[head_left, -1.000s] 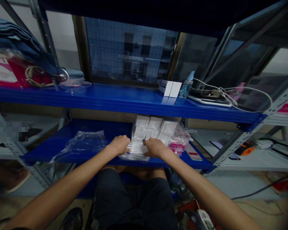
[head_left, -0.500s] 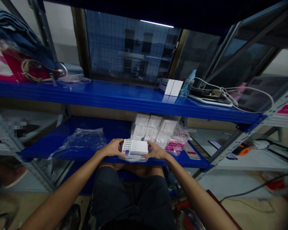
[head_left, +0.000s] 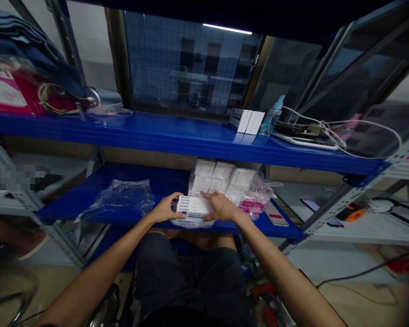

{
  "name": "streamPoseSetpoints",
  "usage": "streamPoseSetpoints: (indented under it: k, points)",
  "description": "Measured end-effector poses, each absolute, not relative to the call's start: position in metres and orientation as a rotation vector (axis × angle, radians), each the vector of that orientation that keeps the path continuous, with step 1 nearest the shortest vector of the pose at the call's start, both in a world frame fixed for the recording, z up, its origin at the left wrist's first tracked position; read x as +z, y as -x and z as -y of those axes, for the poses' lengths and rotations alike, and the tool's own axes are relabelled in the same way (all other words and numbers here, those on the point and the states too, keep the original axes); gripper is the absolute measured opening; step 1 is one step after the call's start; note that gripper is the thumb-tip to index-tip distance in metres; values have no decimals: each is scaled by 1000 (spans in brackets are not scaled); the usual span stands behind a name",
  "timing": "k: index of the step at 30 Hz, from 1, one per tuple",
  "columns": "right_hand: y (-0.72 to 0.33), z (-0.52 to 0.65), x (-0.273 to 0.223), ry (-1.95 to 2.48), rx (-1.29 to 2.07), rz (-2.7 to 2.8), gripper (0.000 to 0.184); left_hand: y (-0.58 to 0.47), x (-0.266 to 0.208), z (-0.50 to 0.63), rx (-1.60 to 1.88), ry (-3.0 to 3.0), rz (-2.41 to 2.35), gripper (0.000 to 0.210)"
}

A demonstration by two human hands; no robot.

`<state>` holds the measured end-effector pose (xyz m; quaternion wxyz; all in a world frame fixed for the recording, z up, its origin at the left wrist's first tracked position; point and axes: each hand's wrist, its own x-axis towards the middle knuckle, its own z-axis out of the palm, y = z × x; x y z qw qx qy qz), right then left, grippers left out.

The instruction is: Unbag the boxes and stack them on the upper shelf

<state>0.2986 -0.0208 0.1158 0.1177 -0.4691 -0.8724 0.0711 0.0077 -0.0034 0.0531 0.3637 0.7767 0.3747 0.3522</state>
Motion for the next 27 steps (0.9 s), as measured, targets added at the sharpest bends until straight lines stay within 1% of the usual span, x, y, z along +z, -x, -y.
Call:
streamPoseSetpoints:
  k: [1,2,4,6,7,9,11,15,17,19,20,21,24,26,27]
  points:
    - [-292,16,116,1401,227,2605,102,-8,54,4,906,-1977,-953,85]
    - [-287,12,116,1413,250,2634,98,-8,53,6,903,-1955,-939,91]
    - [-284,6,113,1380,269,2637,93,-6,49,7,881,-1910,-897,110]
    - [-287,6,113,1301,243,2583,92,-3,44,7,850,-1898,-856,128]
    - [-291,9,115,1249,232,2543,90,-2,42,6,847,-1907,-847,134]
    - [-298,18,125,1130,228,2442,85,0,40,3,873,-1942,-869,134]
    - [-305,32,140,1010,231,2324,80,2,40,-1,915,-1991,-934,122]
    - [-311,61,179,864,241,2079,77,-3,44,-3,988,-2277,-1069,82]
    - [-312,73,201,802,261,1955,77,-10,52,1,1065,-2459,-1096,68]
    - [-311,83,226,727,274,1818,79,-22,71,11,1198,-2608,-1044,46]
    - [-310,86,240,690,277,1750,79,-30,85,18,1288,-2668,-975,36]
    - [-310,89,255,657,275,1689,78,-38,103,26,1389,-2718,-884,30]
    - [-308,87,309,628,208,1562,72,-63,177,52,1701,-2815,-583,24]
    - [-309,76,348,693,48,1493,72,-80,235,64,1850,-2851,-518,20]
    - [-310,67,367,760,-79,1457,72,-88,262,65,1884,-2853,-574,21]
